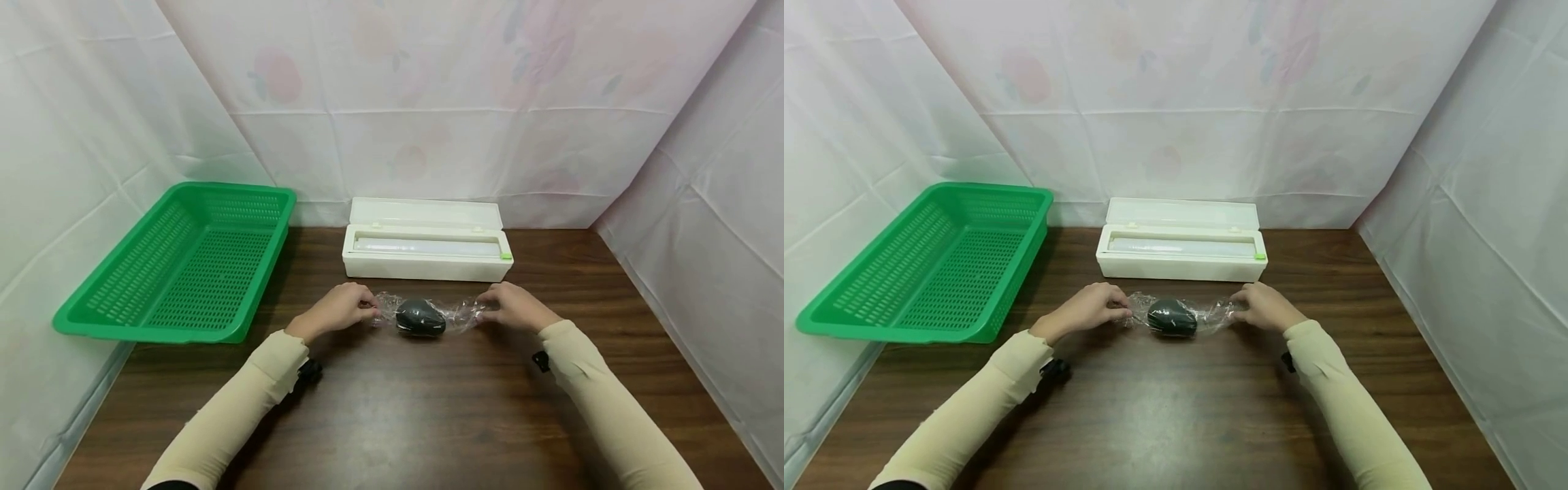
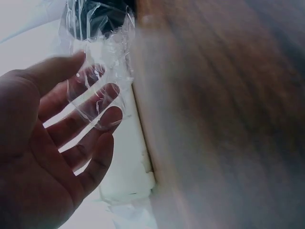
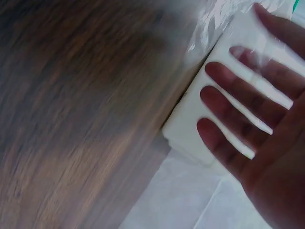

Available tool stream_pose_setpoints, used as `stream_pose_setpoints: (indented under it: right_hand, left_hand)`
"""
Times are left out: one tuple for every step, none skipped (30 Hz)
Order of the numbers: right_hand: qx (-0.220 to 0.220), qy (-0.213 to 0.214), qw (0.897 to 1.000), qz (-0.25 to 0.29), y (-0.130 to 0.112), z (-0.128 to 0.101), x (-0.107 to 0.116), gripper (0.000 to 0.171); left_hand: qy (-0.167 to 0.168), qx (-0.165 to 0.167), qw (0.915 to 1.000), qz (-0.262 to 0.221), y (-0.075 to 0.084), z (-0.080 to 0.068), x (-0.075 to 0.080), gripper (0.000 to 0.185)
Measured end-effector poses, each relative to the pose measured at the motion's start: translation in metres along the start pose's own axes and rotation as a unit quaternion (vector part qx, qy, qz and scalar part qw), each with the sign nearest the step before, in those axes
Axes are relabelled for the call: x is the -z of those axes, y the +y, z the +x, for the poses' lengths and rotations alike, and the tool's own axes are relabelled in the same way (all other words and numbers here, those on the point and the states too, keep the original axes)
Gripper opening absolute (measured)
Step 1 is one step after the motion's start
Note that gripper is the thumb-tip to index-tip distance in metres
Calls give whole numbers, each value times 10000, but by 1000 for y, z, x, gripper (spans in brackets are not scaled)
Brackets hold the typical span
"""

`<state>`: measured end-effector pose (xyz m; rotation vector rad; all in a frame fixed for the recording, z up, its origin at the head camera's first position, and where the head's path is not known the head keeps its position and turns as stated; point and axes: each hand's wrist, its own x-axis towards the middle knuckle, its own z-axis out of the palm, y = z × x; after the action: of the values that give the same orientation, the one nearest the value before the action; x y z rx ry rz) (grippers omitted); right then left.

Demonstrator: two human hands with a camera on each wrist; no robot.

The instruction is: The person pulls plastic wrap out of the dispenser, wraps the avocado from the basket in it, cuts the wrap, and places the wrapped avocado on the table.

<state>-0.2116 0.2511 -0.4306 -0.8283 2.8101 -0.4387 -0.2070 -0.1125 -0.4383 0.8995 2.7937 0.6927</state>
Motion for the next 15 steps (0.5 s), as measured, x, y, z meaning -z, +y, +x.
stream_pose_setpoints:
  right_hand:
    - [-2, -57, 10000, 31, 1, -1, -1, 45]
    - [-1, -115, 9999, 94, 1, -1, -2, 48]
    - [43, -158, 9998, 141, 1, -1, -2, 50]
    - [132, -191, 9996, 164, 0, -1, -3, 51]
    - [196, -214, 9994, 177, 0, -2, -4, 48]
    - [298, -199, 9992, 176, 0, -2, -4, 43]
    - [408, -156, 9989, 174, 1, -2, -5, 36]
    - [504, -94, 9985, 175, 1, -2, -6, 28]
    - [568, -25, 9982, 164, 2, -2, -7, 20]
    - [613, 50, 9980, 151, 4, -2, -7, 14]
    - [562, 113, 9982, 173, 6, -3, -8, 9]
    - [504, 165, 9983, 224, 8, -3, -8, 8]
    - [415, 178, 9985, 318, 10, -4, -8, 8]
    - [319, 174, 9985, 406, 13, -4, -8, 9]
    - [265, 148, 9982, 514, 15, -4, -7, 10]
  left_hand:
    - [-20, 19, 10000, -2, -1, -1, 0, 17]
    - [4, 19, 10000, -10, -2, -1, 0, 16]
    - [37, 36, 10000, -40, -3, -1, 0, 15]
    - [77, 61, 9999, -79, -4, -2, 0, 15]
    - [127, 35, 9999, -87, -6, -1, -1, 15]
    - [157, 43, 9998, -135, -6, 0, -2, 15]
    - [196, 41, 9997, -160, -7, 0, -2, 16]
    - [240, 27, 9995, -188, -9, 1, -3, 15]
    - [230, 58, 9994, -267, -10, 2, -3, 16]
    - [225, 88, 9991, -341, -11, 2, -3, 16]
    - [200, 152, 9988, -432, -12, 3, -3, 16]
    - [152, 273, 9977, -597, -13, 4, -3, 16]
    - [113, 366, 9967, -722, -14, 5, -2, 16]
    - [61, 478, 9950, -875, -15, 6, -1, 17]
    - [18, 597, 9931, -1006, -15, 7, 0, 17]
